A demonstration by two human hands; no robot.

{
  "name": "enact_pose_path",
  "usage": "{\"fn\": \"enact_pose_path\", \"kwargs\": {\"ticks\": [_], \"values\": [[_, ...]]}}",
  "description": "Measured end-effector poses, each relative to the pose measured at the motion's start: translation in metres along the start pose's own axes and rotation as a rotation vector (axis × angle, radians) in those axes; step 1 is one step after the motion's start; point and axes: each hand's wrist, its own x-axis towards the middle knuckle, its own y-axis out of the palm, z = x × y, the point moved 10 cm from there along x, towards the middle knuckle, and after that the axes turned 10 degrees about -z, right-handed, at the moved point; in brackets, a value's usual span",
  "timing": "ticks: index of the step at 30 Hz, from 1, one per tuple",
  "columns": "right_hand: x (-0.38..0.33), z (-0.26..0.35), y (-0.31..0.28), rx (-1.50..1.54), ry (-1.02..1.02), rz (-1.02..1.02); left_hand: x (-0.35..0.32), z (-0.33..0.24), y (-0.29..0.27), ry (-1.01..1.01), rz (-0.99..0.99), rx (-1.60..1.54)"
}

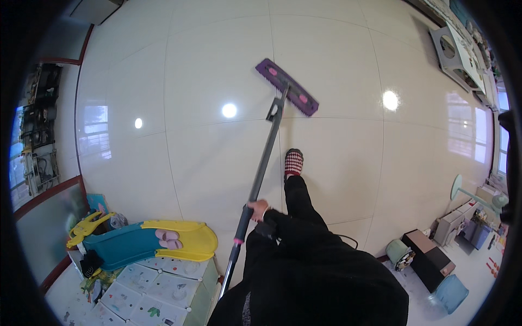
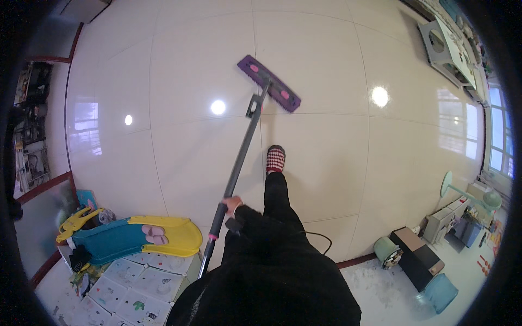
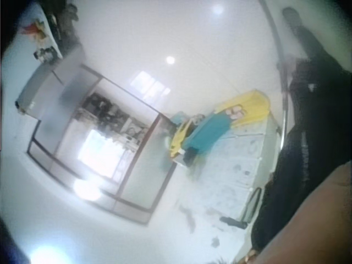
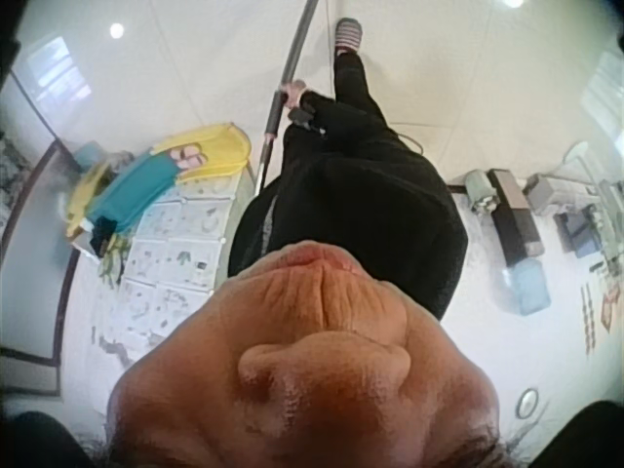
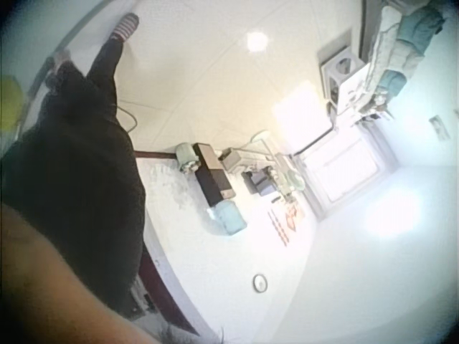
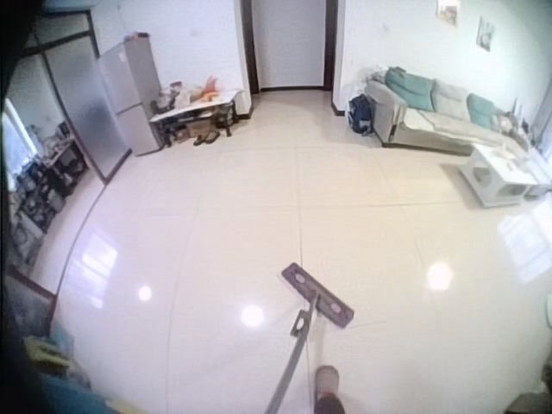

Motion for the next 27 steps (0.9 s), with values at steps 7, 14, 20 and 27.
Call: {"fn": "enact_pose_path", "kwargs": {"ticks": [7, 14, 20, 27], "values": [[-0.036, 0.264, -0.095, 0.333, -0.470, 0.013, -0.016, -0.324, -0.196, 0.611, 0.016, -0.441], [-0.055, 0.208, -0.223, 0.565, -0.166, -0.131, -0.176, -0.629, -0.474, 1.105, 0.052, -0.889], [-0.081, 0.133, -0.329, 0.433, -0.246, -0.516, -0.272, -0.705, -0.561, 1.254, -0.237, -0.859], [-0.092, 0.094, -0.274, 0.546, -0.283, -0.322, -0.211, -0.575, -0.477, 1.310, -0.380, -0.700]]}}
